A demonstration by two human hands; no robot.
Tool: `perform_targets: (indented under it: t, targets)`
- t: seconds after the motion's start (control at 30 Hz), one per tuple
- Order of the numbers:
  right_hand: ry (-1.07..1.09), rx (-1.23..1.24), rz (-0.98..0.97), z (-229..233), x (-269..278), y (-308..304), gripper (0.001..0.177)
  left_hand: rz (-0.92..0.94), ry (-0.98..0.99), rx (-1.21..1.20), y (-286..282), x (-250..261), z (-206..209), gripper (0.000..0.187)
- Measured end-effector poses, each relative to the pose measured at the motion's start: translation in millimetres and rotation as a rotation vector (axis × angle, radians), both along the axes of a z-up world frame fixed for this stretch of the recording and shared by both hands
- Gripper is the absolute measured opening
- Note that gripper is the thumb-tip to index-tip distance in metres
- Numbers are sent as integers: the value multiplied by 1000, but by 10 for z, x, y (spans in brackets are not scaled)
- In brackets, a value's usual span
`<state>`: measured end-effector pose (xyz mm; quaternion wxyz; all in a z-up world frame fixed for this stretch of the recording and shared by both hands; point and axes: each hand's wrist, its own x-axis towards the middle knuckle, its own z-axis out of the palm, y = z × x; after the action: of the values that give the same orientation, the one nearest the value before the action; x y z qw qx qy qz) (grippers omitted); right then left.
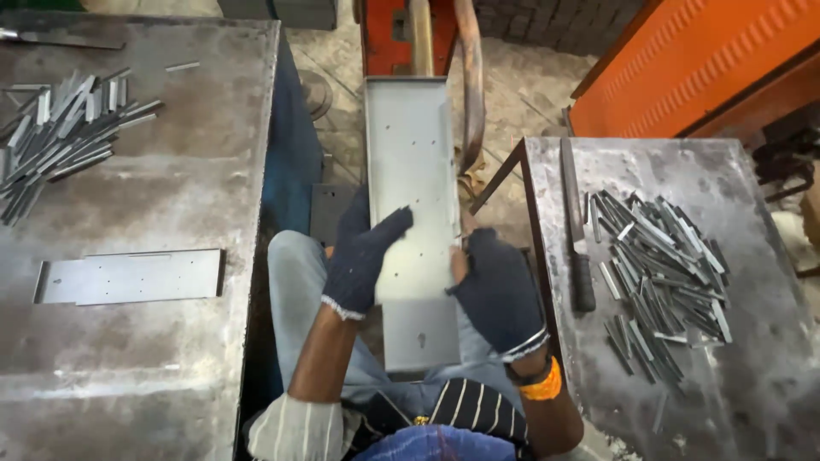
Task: Joining small metal clips to a rectangular metal frame using a spot welding machine.
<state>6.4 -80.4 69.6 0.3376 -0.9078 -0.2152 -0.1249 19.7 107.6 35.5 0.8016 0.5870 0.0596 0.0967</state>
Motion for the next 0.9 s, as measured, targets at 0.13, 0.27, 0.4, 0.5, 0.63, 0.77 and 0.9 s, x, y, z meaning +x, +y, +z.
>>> perform_targets:
  t: [0.13,0.27,0.4,0.5,0.63,0.77,0.9]
  targets:
    - [213,19,5,55,-40,361,39,106,15,-14,209,-317,-124,40]
    - [92,-110,118,-408,-41,961,31,398,69,8,581,-809,-493,33]
    - [-121,-89,522,-1227,-192,1747,28,813,215,100,905,-1586,-880,34]
    - [41,-287,858,-1037,-721,2214,23,1136,328,165,1086,-2368,-1302,32]
    - [98,-294,1151,-890,-1412,2441,47,1396,614,280,1342,-3301,-1681,31]
    - [237,-352,1274,-1002,-1809,2486,28,1485,599,247,1635,-4170,-2046,31]
    - [231,-231,1184,-894,-1793,2494,32,1585,751,464,1957,-4728,-2371,50]
